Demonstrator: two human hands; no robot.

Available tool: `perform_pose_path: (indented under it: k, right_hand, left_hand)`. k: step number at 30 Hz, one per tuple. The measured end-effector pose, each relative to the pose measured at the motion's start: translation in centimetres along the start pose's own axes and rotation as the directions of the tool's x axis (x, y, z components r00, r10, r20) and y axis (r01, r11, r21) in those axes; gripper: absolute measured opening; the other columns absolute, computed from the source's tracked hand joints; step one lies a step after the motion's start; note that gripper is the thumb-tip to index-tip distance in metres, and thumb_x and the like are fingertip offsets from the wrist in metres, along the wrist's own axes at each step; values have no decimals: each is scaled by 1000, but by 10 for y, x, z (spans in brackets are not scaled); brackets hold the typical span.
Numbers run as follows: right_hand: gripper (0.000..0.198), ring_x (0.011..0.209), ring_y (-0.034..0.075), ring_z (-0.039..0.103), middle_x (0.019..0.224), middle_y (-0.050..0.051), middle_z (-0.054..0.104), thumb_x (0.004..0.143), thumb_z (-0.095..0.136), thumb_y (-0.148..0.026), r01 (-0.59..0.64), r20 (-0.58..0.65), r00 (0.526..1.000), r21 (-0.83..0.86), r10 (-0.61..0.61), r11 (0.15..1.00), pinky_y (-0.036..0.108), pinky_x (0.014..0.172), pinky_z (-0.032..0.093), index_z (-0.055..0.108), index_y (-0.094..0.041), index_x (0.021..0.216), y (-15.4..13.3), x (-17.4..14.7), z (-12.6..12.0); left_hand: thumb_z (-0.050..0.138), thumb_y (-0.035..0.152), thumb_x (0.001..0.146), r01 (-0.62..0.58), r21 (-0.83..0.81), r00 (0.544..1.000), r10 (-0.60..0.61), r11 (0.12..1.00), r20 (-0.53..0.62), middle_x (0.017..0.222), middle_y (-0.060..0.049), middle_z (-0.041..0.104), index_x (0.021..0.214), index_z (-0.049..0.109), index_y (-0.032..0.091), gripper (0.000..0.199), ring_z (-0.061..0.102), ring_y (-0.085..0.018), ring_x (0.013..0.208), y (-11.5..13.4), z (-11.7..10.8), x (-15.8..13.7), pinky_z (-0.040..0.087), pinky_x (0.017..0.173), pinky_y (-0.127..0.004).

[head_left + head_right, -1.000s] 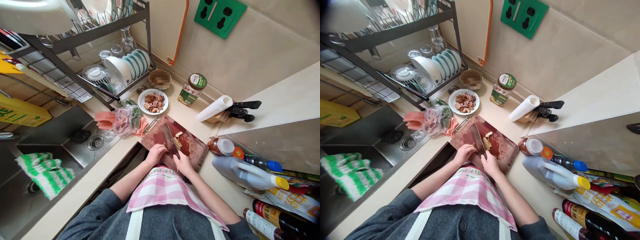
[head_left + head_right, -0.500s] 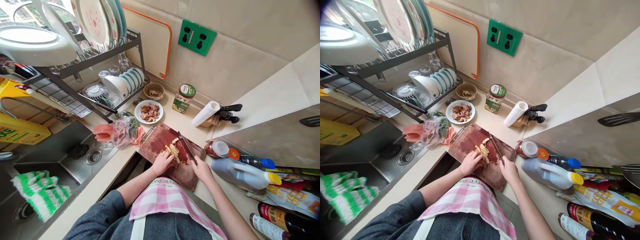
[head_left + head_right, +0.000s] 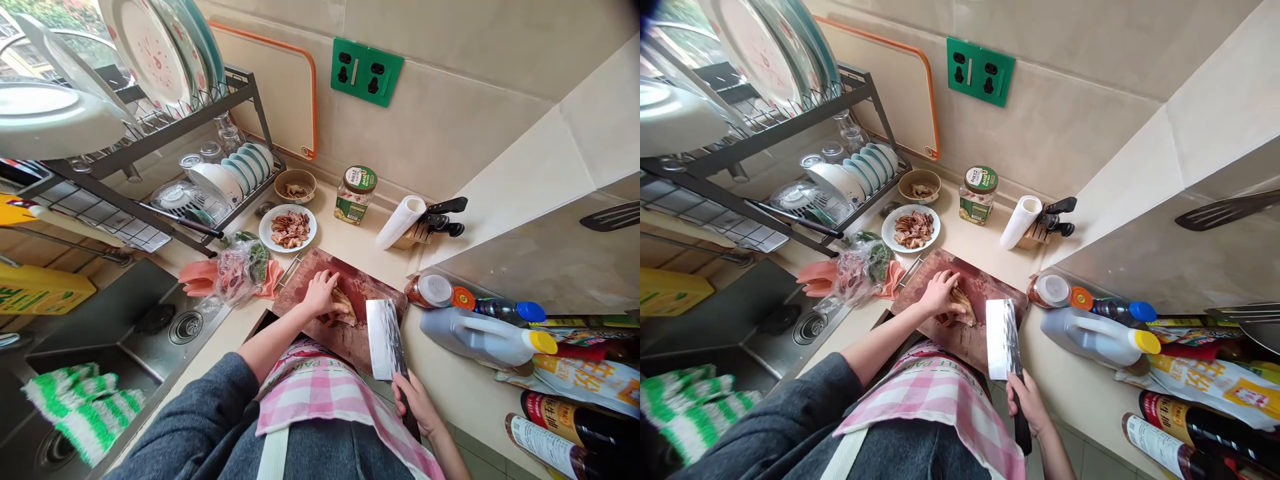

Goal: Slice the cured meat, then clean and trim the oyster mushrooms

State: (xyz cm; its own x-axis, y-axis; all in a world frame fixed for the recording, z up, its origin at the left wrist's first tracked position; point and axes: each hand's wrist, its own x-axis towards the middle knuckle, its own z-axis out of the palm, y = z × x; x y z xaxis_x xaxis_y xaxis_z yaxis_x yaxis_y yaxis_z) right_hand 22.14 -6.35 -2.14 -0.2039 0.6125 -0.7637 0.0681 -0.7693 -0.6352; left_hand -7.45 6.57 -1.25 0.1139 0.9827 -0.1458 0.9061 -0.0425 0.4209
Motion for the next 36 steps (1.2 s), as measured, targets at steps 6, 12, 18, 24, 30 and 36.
perform_pose_path:
  k: [6,12,18,24,30,36]
  right_hand:
    - [41,32,4,35,51,-9,44,70,55,-59,19,28,999,16,-19,1000,19,34,32,38,-21,68,11,8,38]
    - [39,30,5,37,50,-11,45,73,52,-58,108,70,992,-33,-106,994,20,33,37,37,-22,70,-3,29,76]
    - [38,30,4,36,50,-11,45,73,53,-56,100,63,993,5,-100,995,19,31,36,37,-22,70,-14,38,97]
    - [39,29,3,33,50,-11,45,71,55,-56,78,47,996,17,-78,997,19,31,35,38,-22,69,-26,37,98]
    - [42,30,2,33,51,-10,45,68,60,-57,62,-9,998,82,-62,995,18,31,34,38,-21,67,-40,28,95]
    - [42,30,2,31,52,-10,44,69,62,-54,72,15,997,107,-74,992,18,31,34,36,-21,66,-64,26,94]
  left_hand:
    - [78,60,38,-215,-38,968,218,976,125,115,-14,49,129,42,23,104,45,-33,106,-1,-4,-7,40,89,-44]
    - [82,49,40,-146,64,979,135,987,153,111,-12,51,134,33,20,110,47,-32,99,4,1,-21,44,82,-40]
    - [78,51,49,-111,-61,986,117,992,118,109,-13,50,127,40,15,94,49,-29,98,-5,4,-10,42,87,-38]
    - [77,53,49,-101,-189,981,129,977,144,103,-11,51,118,47,15,84,51,-27,95,-3,0,6,43,82,-36]
    - [78,53,48,-116,-253,973,161,960,164,99,-10,51,110,52,17,76,52,-26,91,11,-13,18,44,79,-35]
    - [75,53,53,-160,-292,974,199,943,110,100,-11,51,113,50,15,75,54,-25,89,14,-27,30,45,76,-34]
